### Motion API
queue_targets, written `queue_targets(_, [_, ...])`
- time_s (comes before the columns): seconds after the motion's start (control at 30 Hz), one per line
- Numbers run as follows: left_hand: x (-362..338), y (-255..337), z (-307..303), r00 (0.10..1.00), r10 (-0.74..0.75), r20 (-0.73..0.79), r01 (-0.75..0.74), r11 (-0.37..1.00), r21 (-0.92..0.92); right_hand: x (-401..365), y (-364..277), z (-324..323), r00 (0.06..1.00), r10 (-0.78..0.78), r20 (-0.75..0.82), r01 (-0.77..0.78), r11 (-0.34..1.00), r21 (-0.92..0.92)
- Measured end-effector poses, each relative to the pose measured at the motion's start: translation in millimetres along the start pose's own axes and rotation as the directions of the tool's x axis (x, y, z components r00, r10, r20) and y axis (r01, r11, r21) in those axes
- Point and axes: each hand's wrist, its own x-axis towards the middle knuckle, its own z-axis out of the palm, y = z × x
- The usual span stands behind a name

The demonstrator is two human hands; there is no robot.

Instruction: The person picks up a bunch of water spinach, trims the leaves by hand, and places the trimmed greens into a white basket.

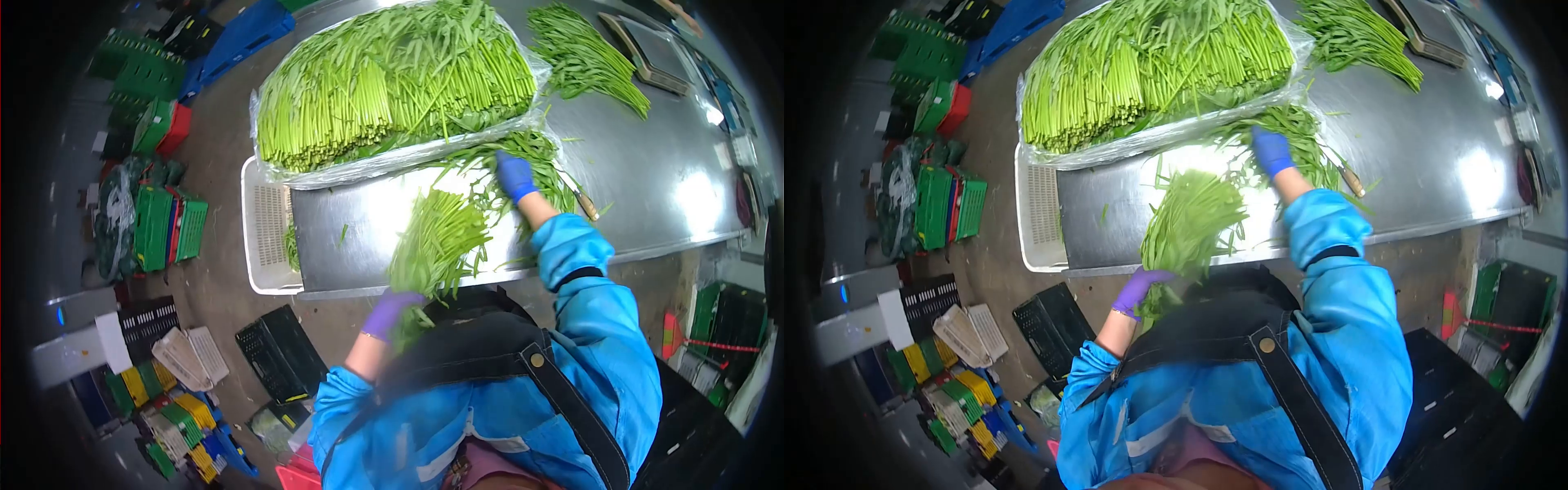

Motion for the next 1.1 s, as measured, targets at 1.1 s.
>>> queue_targets(1.1, [32, -16, -56, 0.981, 0.17, 0.097, -0.193, 0.926, 0.324, -84, -95, 15, 0.934, 0.327, 0.141, -0.349, 0.763, 0.544])
